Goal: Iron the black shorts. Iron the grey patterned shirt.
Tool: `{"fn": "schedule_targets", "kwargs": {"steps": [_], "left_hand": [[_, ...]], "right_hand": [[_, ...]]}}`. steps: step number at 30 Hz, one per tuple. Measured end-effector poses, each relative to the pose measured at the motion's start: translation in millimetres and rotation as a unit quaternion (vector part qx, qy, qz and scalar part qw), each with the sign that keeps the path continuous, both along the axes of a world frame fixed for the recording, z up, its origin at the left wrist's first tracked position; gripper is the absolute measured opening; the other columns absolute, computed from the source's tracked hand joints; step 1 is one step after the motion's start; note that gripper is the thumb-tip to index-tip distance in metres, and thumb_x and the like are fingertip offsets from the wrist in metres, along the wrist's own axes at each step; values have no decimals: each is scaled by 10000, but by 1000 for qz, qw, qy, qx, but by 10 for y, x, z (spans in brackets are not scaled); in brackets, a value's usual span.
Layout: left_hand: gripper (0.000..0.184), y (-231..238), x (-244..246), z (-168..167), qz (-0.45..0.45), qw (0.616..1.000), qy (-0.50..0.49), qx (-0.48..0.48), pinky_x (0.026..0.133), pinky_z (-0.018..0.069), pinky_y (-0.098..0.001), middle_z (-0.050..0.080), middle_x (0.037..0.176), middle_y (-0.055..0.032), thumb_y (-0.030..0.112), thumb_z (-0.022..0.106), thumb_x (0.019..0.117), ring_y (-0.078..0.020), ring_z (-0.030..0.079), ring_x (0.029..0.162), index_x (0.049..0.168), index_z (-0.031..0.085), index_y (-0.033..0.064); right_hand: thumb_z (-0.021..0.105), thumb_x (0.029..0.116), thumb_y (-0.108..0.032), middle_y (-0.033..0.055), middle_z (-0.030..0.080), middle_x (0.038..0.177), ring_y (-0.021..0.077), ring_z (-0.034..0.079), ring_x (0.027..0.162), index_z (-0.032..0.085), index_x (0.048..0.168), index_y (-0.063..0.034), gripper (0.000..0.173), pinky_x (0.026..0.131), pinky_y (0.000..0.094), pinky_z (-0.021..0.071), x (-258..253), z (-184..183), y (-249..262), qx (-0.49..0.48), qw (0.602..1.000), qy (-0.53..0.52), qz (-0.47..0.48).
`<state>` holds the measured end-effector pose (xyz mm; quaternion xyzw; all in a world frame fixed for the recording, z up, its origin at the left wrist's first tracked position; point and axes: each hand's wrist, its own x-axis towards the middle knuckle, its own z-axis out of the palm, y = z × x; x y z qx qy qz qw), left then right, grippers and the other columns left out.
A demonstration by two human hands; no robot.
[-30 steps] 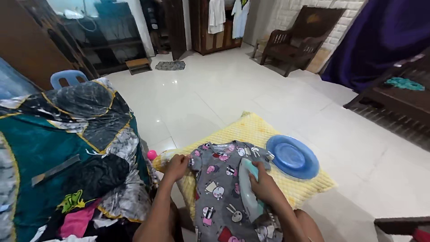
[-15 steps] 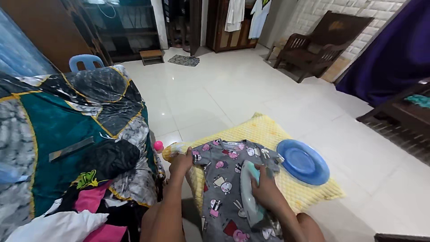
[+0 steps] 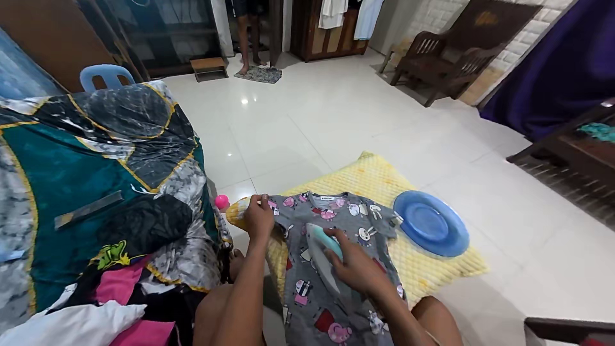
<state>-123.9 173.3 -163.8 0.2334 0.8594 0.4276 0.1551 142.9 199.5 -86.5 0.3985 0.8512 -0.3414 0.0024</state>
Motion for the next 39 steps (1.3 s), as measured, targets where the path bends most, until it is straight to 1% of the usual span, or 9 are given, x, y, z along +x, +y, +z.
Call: {"fn": "schedule_targets", "kwargs": {"steps": [5,9,12,18,24,27,31,34,39], "left_hand": [[390,38,46,-25,-30,976,78,-203,851,561,-596,735,1071,-191,357,410,1101,-397,717,1031,1330,590,98],[385,63,49,-68,-17,966,106,-236,843,568,-579,733,1070,-185,328,406,1100,-382,724,1017,1366,549,88],[398,57,34,-63,-19,962,106,-250,832,572,-575,733,1072,-181,348,396,1101,-370,729,1013,1363,544,88],[405,26,-274,-33,-67,981,-18,-183,908,534,-625,713,1153,-200,383,465,1079,-385,691,1096,1287,620,72],[444,25,-297,-120,-44,987,-20,-153,876,534,-634,726,1117,-184,459,454,1077,-379,700,1067,1245,647,96],[478,36,-294,-103,-41,989,-19,-140,872,533,-628,729,1099,-176,487,426,1081,-365,705,1053,1227,655,94],[412,27,-267,-14,-45,998,-10,-43,887,546,-560,724,1018,-158,418,518,1068,-320,705,985,1155,673,45],[347,29,-264,74,-44,999,-8,15,880,548,-511,711,981,-153,337,550,1066,-290,696,941,1128,666,16],[427,76,-170,122,-50,986,37,-154,845,558,-590,729,1060,-188,416,409,1101,-383,716,1020,1306,582,84]], "right_hand": [[521,1054,-274,170,701,1139,329,721,973,342,1577,-194,558,864,547,584,-602,103,252,-18,998,-52,-5],[499,1051,-297,172,707,1123,336,724,980,304,1588,-192,581,863,547,583,-1011,97,432,-16,996,-71,-45],[499,1043,-291,171,711,1097,344,726,969,274,1596,-194,605,846,557,585,-1006,92,312,-25,993,-85,-74],[506,1037,-277,165,718,1073,344,728,958,267,1612,-209,626,849,551,588,-738,128,-54,-41,991,-87,-93],[537,1023,-266,176,705,1165,337,720,1032,321,1586,-181,608,886,556,581,-1117,56,343,-27,996,-41,-78],[549,1011,-260,177,709,1137,334,723,1009,344,1565,-171,597,870,545,584,-1240,40,499,-18,996,-35,-86],[553,1012,-290,179,710,1148,351,722,1015,297,1593,-190,643,878,569,580,-1071,32,353,-21,995,-57,-76],[568,999,-290,166,718,1077,350,729,954,314,1580,-216,638,833,564,589,-882,63,96,-36,993,-70,-90],[595,999,-319,153,717,1088,331,729,965,324,1577,-213,647,847,543,593,-928,70,-2,-27,993,-66,-94]]}}
